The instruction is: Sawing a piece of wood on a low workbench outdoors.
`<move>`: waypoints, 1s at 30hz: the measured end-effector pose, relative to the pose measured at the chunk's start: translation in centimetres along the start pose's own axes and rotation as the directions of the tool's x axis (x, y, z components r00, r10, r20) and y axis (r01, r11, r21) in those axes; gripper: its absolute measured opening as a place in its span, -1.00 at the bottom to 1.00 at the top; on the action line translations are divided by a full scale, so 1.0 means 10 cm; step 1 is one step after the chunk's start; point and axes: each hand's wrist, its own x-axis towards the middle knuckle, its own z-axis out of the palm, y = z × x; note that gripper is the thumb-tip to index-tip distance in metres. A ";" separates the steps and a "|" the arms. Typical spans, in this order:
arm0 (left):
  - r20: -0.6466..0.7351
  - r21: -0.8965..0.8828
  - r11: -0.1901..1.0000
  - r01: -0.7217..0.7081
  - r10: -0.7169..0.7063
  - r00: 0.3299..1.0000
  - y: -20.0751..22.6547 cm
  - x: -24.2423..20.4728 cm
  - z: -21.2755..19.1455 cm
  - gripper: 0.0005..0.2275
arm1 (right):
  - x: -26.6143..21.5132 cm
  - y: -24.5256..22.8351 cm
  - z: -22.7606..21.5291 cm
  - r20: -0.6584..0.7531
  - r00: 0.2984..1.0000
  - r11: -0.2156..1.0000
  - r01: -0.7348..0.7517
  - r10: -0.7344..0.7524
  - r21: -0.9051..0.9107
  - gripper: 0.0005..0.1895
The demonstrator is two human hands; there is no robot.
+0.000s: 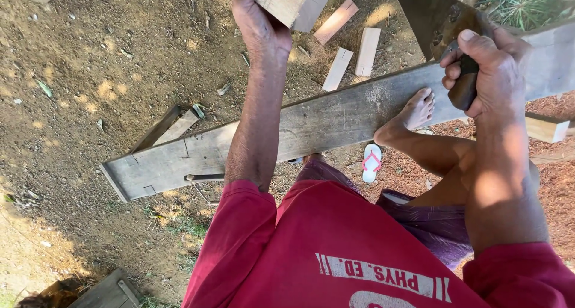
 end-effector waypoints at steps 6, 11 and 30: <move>-0.086 0.000 0.999 0.035 -0.034 0.996 -0.02 -0.09 0.01 -0.61 | -0.04 -0.03 0.04 -0.019 1.000 0.999 0.009 -0.009 -0.041 -0.67; 0.112 0.017 0.984 -0.175 0.172 0.979 0.03 -0.18 0.08 -0.66 | -0.04 -0.06 0.08 0.001 1.000 0.999 -0.001 0.001 -0.036 -0.64; 0.234 0.076 0.972 -0.224 0.201 0.951 -0.09 -0.29 -0.11 -0.63 | -0.29 -0.17 0.23 -0.067 0.995 0.985 0.065 -0.077 -0.157 -0.60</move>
